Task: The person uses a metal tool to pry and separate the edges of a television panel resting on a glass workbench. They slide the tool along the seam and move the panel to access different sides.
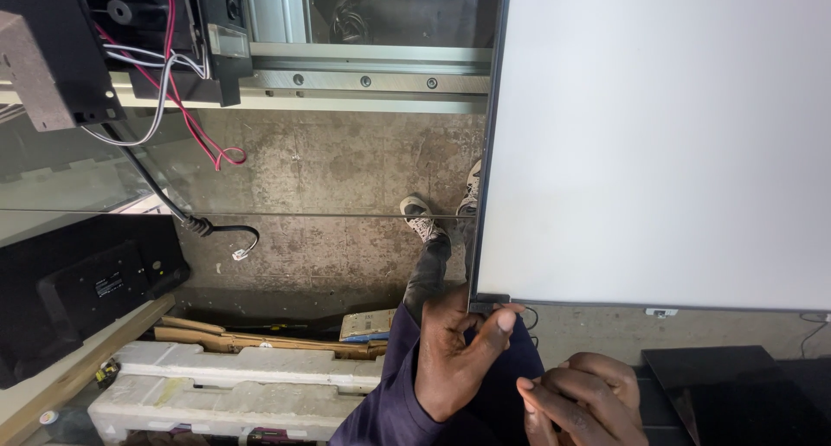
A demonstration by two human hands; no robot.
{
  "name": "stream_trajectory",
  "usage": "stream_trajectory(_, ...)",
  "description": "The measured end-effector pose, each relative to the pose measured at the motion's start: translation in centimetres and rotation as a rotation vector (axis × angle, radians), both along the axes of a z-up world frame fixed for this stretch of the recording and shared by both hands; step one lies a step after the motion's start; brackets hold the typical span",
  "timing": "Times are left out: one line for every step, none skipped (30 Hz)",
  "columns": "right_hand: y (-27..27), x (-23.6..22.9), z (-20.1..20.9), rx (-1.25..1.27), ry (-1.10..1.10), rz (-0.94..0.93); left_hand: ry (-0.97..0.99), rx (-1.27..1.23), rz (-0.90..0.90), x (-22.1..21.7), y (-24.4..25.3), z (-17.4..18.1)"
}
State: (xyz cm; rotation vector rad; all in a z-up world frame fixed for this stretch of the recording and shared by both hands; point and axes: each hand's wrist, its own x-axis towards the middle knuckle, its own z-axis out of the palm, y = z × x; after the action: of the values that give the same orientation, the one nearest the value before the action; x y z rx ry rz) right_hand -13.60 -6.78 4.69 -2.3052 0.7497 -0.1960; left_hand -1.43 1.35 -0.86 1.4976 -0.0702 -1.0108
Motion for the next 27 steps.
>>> stream_trajectory(0.0, 0.0, -0.1, -0.003, -0.005, 0.0, -0.005, -0.003, 0.0, 0.0, -0.2, 0.0)
stream_trajectory(0.0, -0.1, -0.2, -0.013, -0.018, 0.028, -0.001, -0.001, 0.039, 0.1, -0.5, 0.0)
stream_trajectory(0.0, -0.1, -0.2, -0.022, -0.028, 0.052, 0.005, 0.001, 0.076, 0.1, -0.7, 0.1)
stream_trajectory(0.1, -0.5, -0.3, -0.026, -0.032, 0.049, 0.002, -0.002, 0.072, -0.2, -0.9, -0.1)
stream_trajectory(0.0, -0.8, -0.3, -0.017, -0.02, 0.069, 0.026, -0.055, 0.147, -0.5, -1.2, -0.2)
stream_trajectory(0.0, -1.2, -0.3, -0.009, -0.009, 0.089, 0.05, -0.108, 0.221, -0.8, -1.4, -0.3)
stream_trajectory(0.3, -1.1, -0.3, -0.014, -0.015, 0.09, 0.044, -0.114, 0.221, -0.8, -1.5, -0.4)
stream_trajectory(0.5, -1.1, -0.2, -0.011, -0.035, 0.045, -0.001, -0.084, 0.221, -0.8, -1.5, -0.5)
stream_trajectory(0.9, -1.0, 0.0, -0.01, -0.055, -0.004, -0.045, -0.054, 0.217, -0.8, -1.5, -0.5)
stream_trajectory(1.1, -1.0, 0.3, -0.016, -0.06, -0.008, -0.049, -0.061, 0.213, -0.9, -1.3, -0.6)
stream_trajectory(1.1, -0.8, 0.6, -0.021, -0.08, -0.04, -0.05, -0.057, 0.197, -0.9, -1.3, -0.8)
stream_trajectory(1.1, -0.7, 1.0, -0.026, -0.099, -0.072, -0.051, -0.053, 0.181, -0.9, -1.2, -1.0)
stream_trajectory(1.1, -0.7, 1.1, -0.039, -0.117, -0.072, -0.068, -0.069, 0.181, -0.7, -1.1, -0.9)
stream_trajectory(1.2, -0.7, 1.2, -0.057, -0.131, -0.064, -0.028, -0.12, 0.169, -0.5, -1.0, -0.8)
stream_trajectory(1.4, -0.9, 1.5, -0.07, -0.137, -0.058, 0.019, -0.166, 0.156, -0.5, -0.8, -0.6)
stream_trajectory(1.5, 0.0, 2.5, -0.078, -0.147, -0.058, 0.01, -0.176, 0.154, -0.2, -0.5, -0.3)
stream_trajectory(1.6, 0.8, 3.5, -0.047, -0.14, -0.091, -0.001, -0.129, 0.088, 0.1, -0.2, -0.1)
stream_trajectory(1.7, 1.5, 4.5, -0.015, -0.133, -0.123, -0.012, -0.082, 0.022, 0.3, 0.0, 0.1)
stream_trajectory(1.6, 1.4, 4.1, -0.019, -0.139, -0.12, -0.019, -0.087, 0.024, 0.4, 0.3, 0.0)
stream_trajectory(1.5, 1.2, 3.6, 0.007, -0.172, -0.088, 0.007, -0.061, 0.024, 0.6, 0.5, -0.1)
stream_trajectory(1.6, 0.9, 3.5, 0.041, -0.194, -0.056, 0.043, -0.026, 0.024, 0.4, 1.1, 0.0)
stream_trajectory(1.7, 0.4, 3.4, 0.045, -0.19, -0.054, 0.046, -0.023, 0.027, 0.3, 1.4, 0.4)
stream_trajectory(1.7, 0.1, 3.1, 0.108, -0.191, -0.028, 0.017, 0.015, 0.005, 0.6, 1.6, 0.6)
stream_trajectory(1.7, -0.2, 2.7, 0.171, -0.192, -0.003, -0.012, 0.053, -0.016, 0.8, 1.8, 0.8)
stream_trajectory(1.7, 0.0, 2.8, 0.165, -0.203, 0.0, -0.022, 0.047, -0.014, 1.1, 1.9, 1.1)
stream_trajectory(1.6, 0.3, 2.8, 0.201, -0.166, -0.003, -0.029, 0.035, -0.004, 1.3, 2.0, 1.3)
stream_trajectory(1.8, 0.0, 3.4, 0.251, -0.109, -0.008, -0.017, 0.037, 0.006, 0.9, 2.5, 1.9)
